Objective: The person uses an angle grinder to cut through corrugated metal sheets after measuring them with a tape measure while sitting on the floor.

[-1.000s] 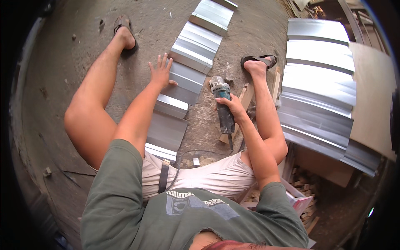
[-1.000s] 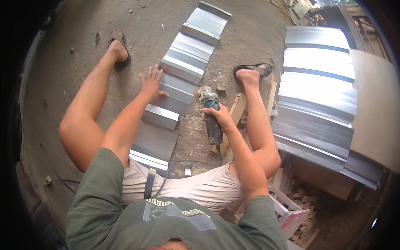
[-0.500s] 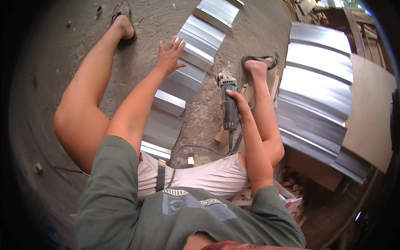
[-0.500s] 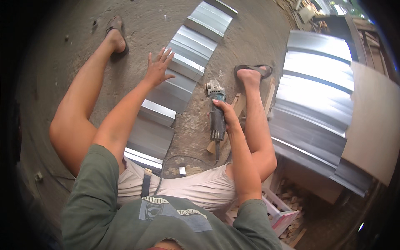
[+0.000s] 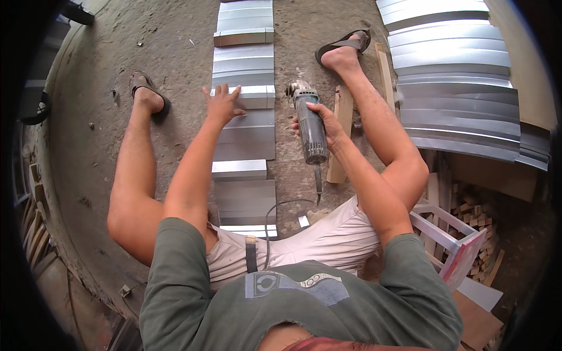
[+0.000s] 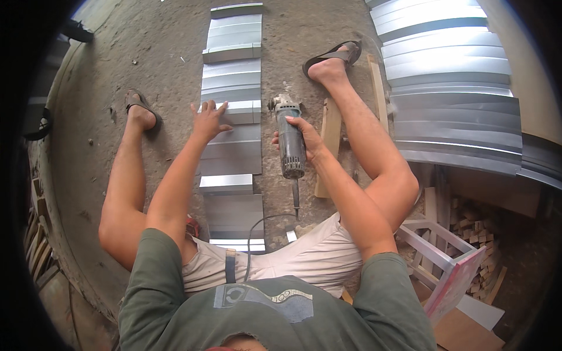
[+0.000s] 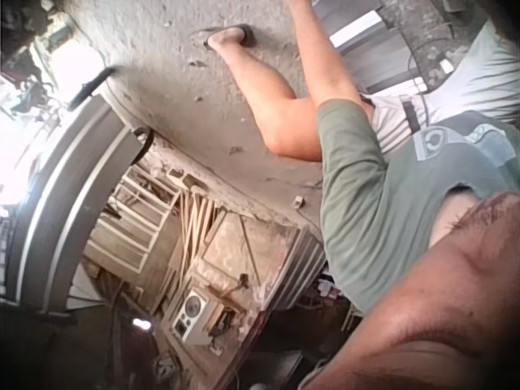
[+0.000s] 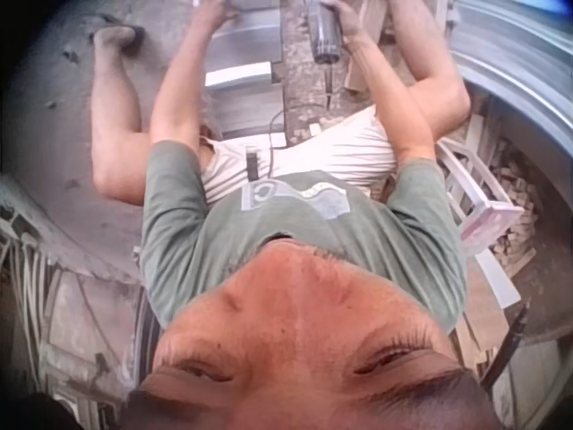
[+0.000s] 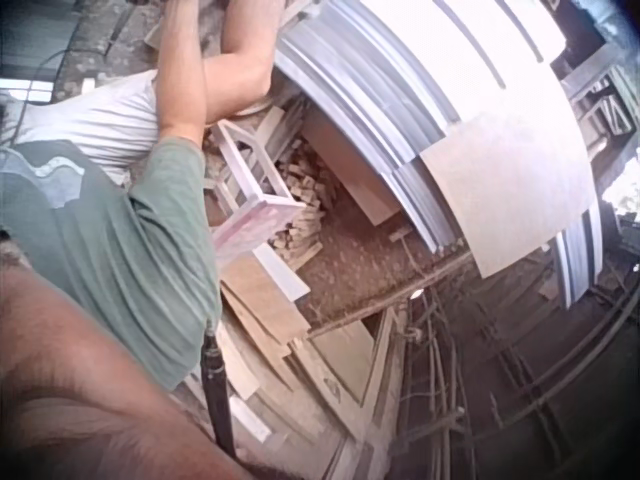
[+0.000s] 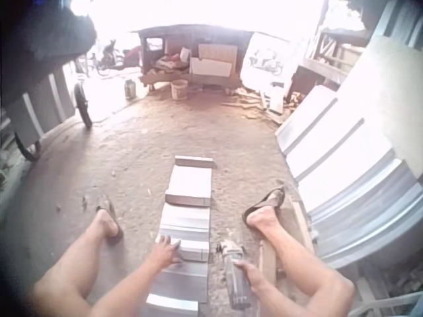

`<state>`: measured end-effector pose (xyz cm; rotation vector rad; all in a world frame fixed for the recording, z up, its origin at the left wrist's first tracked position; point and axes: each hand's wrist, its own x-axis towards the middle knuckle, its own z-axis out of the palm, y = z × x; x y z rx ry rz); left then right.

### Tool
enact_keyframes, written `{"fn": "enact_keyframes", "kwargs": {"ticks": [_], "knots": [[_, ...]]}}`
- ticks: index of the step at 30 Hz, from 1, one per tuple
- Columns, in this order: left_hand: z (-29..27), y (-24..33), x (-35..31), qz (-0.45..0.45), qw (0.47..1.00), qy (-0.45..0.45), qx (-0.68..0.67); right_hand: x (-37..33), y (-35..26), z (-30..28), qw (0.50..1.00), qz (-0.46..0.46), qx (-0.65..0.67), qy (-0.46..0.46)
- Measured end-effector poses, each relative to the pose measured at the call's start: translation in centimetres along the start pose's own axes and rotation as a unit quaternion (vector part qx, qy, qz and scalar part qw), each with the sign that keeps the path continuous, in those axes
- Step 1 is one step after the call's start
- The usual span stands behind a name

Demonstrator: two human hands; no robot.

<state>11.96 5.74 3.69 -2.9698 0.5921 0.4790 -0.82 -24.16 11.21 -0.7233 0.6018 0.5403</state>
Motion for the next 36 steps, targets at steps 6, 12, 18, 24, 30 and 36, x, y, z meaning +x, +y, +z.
{"fn": "enact_keyframes", "kwargs": {"ticks": [6, 12, 18, 24, 30, 36], "knots": [[2.1, 0.0, -0.1, -0.017, 0.999, 0.028, -0.031, 1.9, 0.4, 0.0, 0.999, 0.027, 0.007, -0.024], [1.4, 0.3, -0.5, -0.013, 0.999, -0.007, -0.031, 4.2, 0.1, 0.2, 0.997, 0.046, 0.028, -0.064], [1.5, -0.9, -0.8, 0.015, 0.999, -0.043, -0.011, 5.5, -0.5, 1.1, 0.992, 0.084, 0.073, -0.054], [1.2, -1.0, -1.0, 0.008, 0.998, -0.063, -0.024, 6.3, -0.9, 1.5, 0.994, 0.087, 0.059, -0.038], [0.8, -1.0, -0.9, 0.009, 0.997, -0.078, -0.017, 7.3, -1.0, 1.9, 0.994, 0.099, 0.028, -0.022], [0.9, -1.0, -0.7, 0.010, 0.996, -0.088, -0.013, 8.3, -1.0, 2.1, 0.994, 0.105, 0.002, -0.007]]}}
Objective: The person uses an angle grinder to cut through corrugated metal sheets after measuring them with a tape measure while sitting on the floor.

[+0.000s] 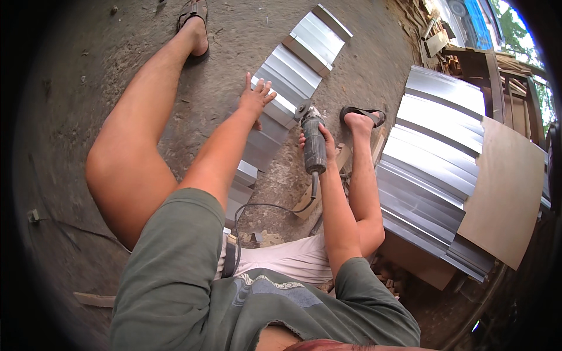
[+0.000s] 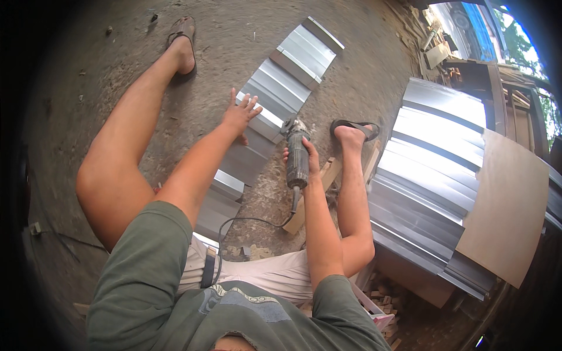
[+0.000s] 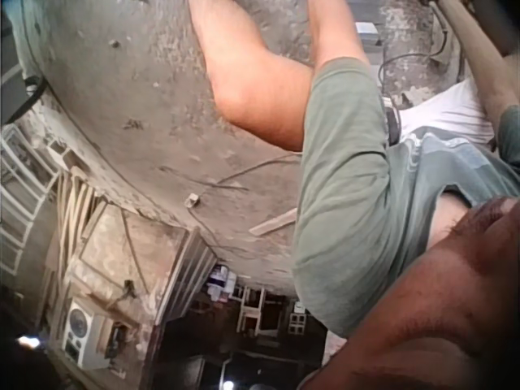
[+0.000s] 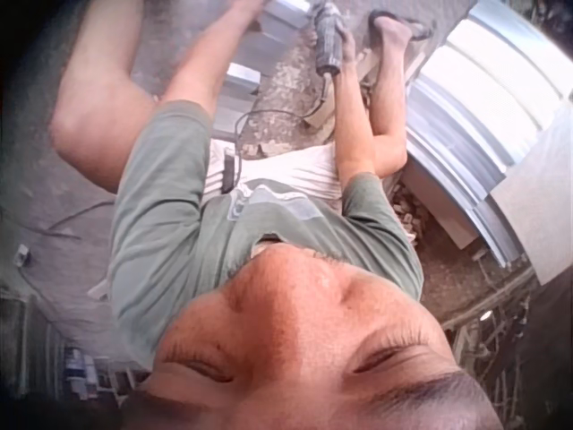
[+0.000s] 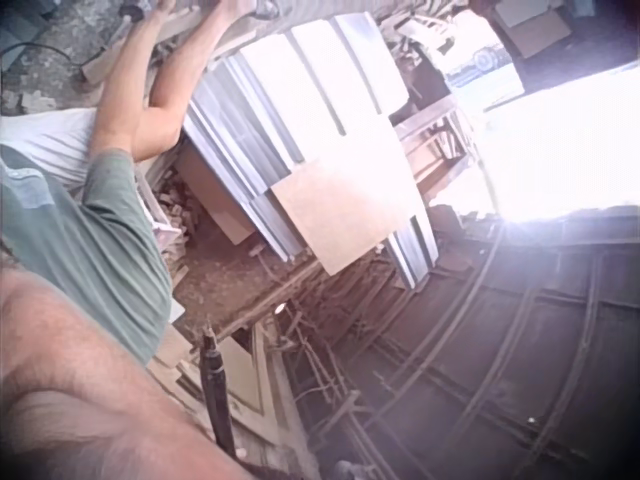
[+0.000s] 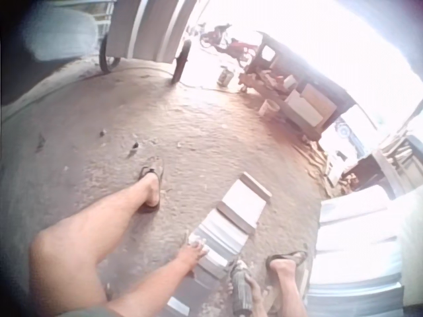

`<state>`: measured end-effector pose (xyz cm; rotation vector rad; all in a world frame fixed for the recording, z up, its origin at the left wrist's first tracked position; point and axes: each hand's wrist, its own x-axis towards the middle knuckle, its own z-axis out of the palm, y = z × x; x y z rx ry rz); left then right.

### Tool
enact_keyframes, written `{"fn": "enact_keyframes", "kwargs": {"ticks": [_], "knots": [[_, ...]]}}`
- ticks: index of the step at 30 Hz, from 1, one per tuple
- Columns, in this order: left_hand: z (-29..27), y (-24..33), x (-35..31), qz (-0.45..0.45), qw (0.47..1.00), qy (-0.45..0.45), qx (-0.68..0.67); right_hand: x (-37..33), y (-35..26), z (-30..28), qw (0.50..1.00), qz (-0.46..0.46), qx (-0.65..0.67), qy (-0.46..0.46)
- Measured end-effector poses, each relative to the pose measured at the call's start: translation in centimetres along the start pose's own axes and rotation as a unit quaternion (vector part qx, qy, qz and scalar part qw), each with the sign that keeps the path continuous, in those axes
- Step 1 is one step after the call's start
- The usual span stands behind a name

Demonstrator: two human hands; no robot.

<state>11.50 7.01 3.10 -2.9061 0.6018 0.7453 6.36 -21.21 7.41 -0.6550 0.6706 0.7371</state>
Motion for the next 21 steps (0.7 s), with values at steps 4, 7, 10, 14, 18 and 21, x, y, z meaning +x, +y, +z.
{"fn": "enact_keyframes", "kwargs": {"ticks": [4, 7, 10, 14, 18, 21], "knots": [[-0.24, -0.04, -0.05, 0.001, 1.000, -0.009, 0.002, -0.01, -0.10, 0.29, 1.000, -0.019, -0.019, -0.002], [-0.23, 0.02, -0.32, 0.003, 1.000, -0.006, 0.005, -0.11, -0.10, 0.24, 0.999, -0.025, -0.022, -0.003], [-0.10, -0.08, -0.35, 0.000, 1.000, 0.000, 0.008, -0.10, -0.22, 0.29, 0.999, -0.025, -0.030, -0.001], [-0.25, -0.01, -0.37, 0.000, 1.000, 0.001, 0.010, 0.01, -0.26, -0.17, 0.999, -0.024, -0.027, -0.004], [-0.16, 0.03, -0.40, -0.001, 1.000, 0.005, 0.012, 0.09, -0.13, -0.23, 0.999, -0.023, -0.022, -0.005], [-0.01, 0.04, -0.33, -0.001, 1.000, 0.009, 0.014, 0.20, -0.17, -0.20, 1.000, -0.005, -0.006, -0.012]]}}
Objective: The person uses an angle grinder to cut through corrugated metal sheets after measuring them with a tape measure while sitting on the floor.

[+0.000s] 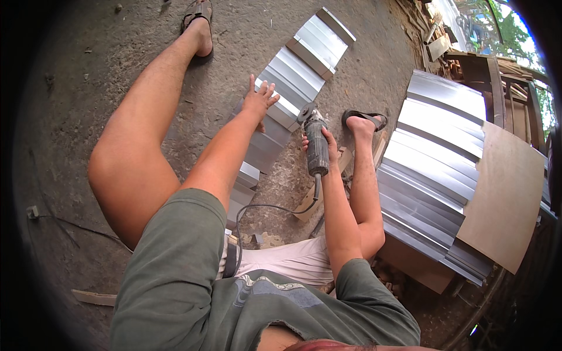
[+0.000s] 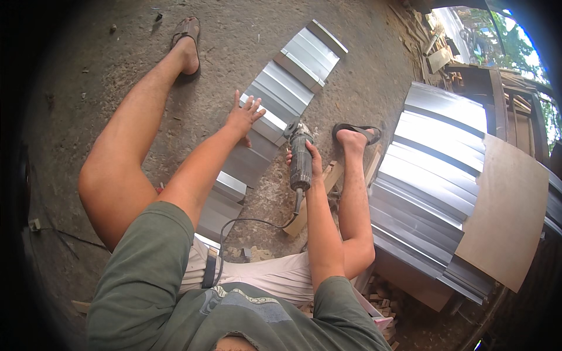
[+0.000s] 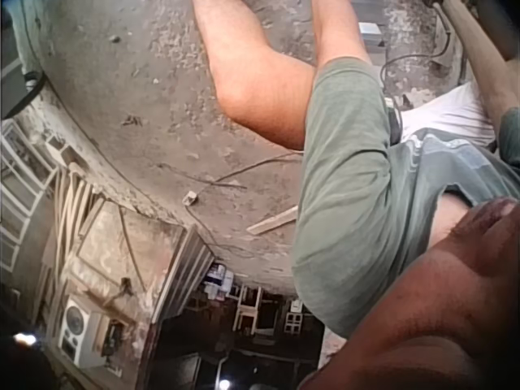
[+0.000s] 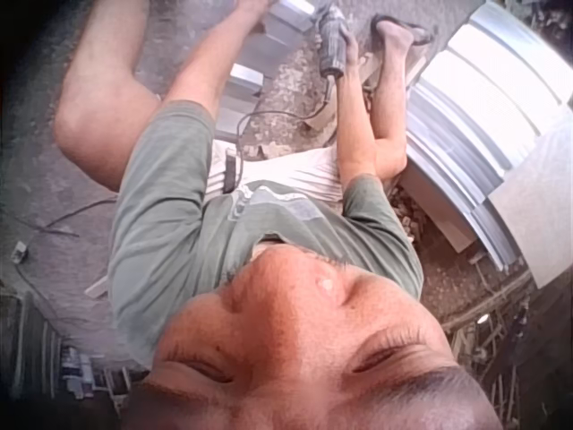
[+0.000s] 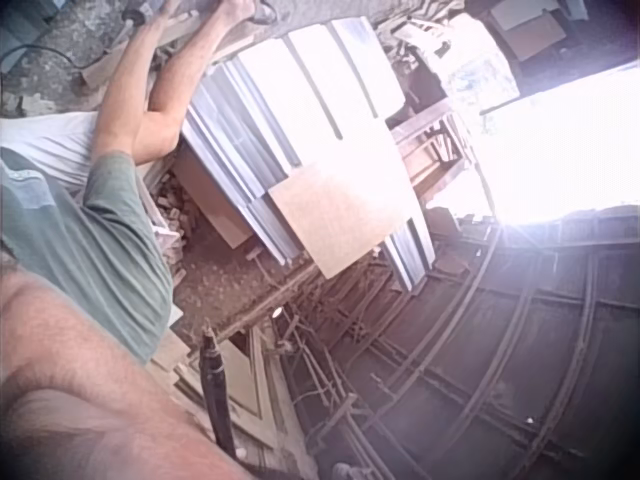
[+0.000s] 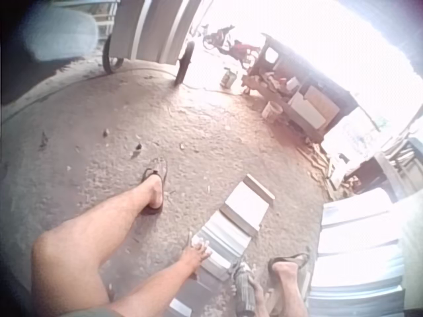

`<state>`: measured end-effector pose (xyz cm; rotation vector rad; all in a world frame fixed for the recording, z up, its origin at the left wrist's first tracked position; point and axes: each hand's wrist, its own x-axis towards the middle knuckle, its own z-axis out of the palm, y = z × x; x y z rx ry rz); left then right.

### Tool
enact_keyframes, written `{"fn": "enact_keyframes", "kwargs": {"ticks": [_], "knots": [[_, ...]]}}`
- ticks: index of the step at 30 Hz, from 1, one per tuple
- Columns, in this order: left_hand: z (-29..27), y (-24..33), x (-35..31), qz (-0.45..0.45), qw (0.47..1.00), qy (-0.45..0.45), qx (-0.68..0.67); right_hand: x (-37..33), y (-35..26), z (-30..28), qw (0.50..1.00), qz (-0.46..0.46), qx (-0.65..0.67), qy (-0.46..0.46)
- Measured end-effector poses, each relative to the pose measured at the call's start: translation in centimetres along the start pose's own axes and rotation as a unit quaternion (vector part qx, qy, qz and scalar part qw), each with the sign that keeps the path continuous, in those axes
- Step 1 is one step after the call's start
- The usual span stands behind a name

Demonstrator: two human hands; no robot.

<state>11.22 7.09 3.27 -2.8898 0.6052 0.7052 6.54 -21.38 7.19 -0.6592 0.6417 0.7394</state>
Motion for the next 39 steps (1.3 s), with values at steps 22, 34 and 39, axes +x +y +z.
{"fn": "enact_keyframes", "kwargs": {"ticks": [22, 34, 39], "knots": [[-0.1, 0.1, 0.2, 0.000, 1.000, -0.009, 0.007, -0.8, 1.6, -0.4, 1.000, -0.022, 0.007, 0.005], [0.0, 0.1, 0.2, -0.005, 1.000, -0.003, 0.003, -0.9, 2.2, -0.8, 1.000, 0.000, 0.026, -0.012], [0.0, 0.2, 0.2, -0.010, 1.000, 0.002, 0.008, -1.4, 2.8, -0.5, 1.000, -0.002, 0.017, -0.002]]}}
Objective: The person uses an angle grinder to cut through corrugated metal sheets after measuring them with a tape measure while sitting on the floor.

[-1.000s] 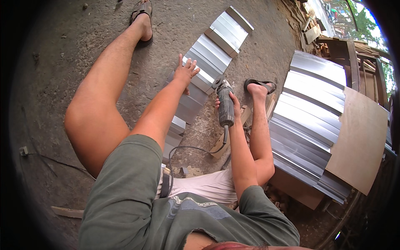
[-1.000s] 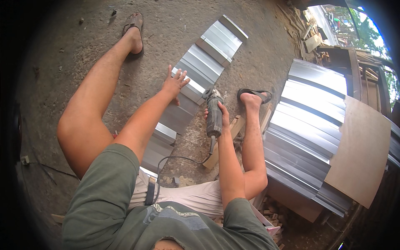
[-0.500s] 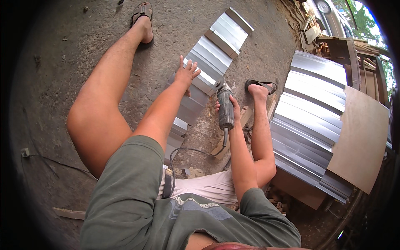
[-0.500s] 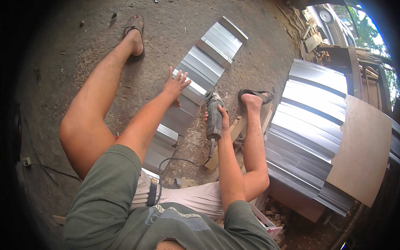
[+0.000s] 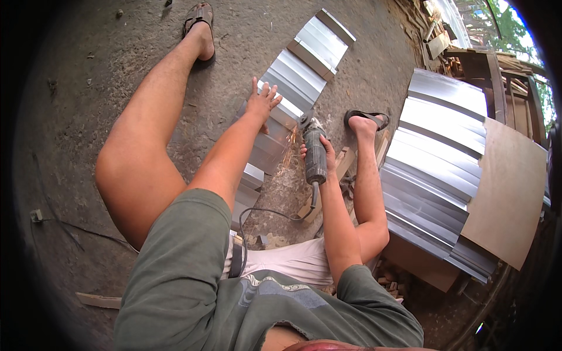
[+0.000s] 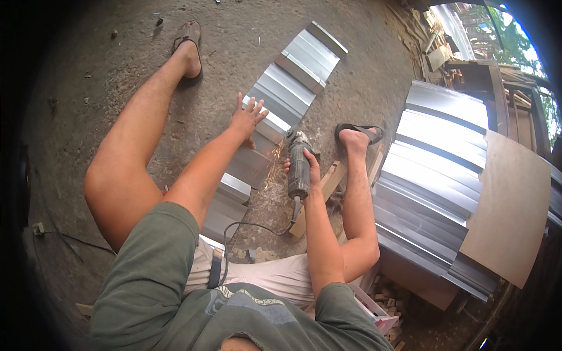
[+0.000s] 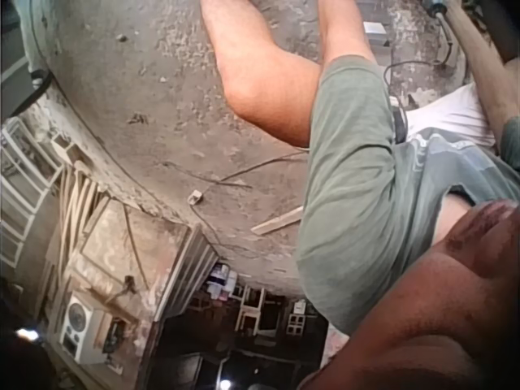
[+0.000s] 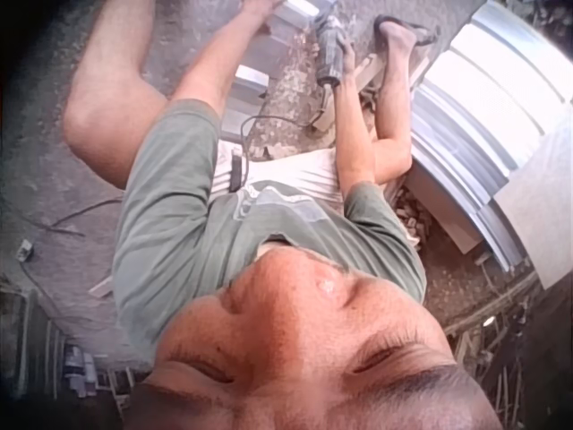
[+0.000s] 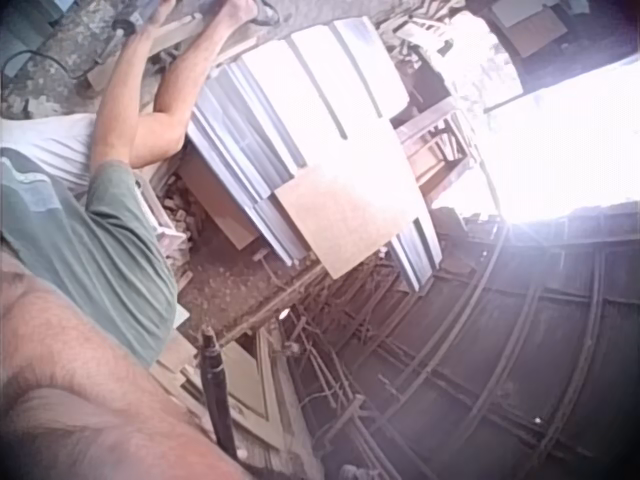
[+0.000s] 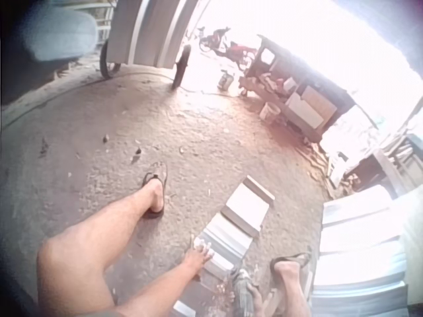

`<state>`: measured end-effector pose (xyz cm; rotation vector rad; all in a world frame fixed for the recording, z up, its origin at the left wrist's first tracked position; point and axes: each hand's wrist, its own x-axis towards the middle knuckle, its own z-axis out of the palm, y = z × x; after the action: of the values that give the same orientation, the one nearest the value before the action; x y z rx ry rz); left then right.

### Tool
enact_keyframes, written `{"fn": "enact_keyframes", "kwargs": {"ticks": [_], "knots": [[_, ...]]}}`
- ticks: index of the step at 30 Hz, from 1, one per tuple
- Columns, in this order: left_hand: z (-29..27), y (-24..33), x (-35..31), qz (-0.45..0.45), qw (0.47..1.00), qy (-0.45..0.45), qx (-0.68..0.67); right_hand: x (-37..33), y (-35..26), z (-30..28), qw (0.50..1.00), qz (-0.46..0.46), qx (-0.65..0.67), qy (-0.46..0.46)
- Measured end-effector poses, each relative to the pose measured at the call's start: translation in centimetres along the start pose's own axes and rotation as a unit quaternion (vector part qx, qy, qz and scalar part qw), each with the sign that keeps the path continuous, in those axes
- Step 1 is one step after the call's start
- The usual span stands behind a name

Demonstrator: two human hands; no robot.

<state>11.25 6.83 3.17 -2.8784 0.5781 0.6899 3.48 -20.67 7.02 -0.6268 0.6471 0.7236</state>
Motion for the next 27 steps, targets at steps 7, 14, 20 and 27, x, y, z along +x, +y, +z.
{"fn": "enact_keyframes", "kwargs": {"ticks": [7, 14, 20, 27], "knots": [[-0.1, 0.0, 0.0, 0.005, 1.000, 0.000, -0.009, 0.1, 0.5, -0.4, 1.000, -0.015, -0.003, 0.014], [0.0, 0.0, 0.1, 0.005, 1.000, -0.007, -0.004, -0.1, 0.8, -0.3, 1.000, -0.011, -0.002, 0.007], [0.0, 0.1, 0.4, 0.004, 1.000, -0.019, -0.002, -0.3, 1.1, -0.7, 1.000, -0.006, 0.003, -0.002], [0.1, 0.0, 0.5, 0.002, 1.000, -0.015, -0.001, -0.4, 1.7, -0.9, 1.000, -0.011, -0.008, 0.001]]}}
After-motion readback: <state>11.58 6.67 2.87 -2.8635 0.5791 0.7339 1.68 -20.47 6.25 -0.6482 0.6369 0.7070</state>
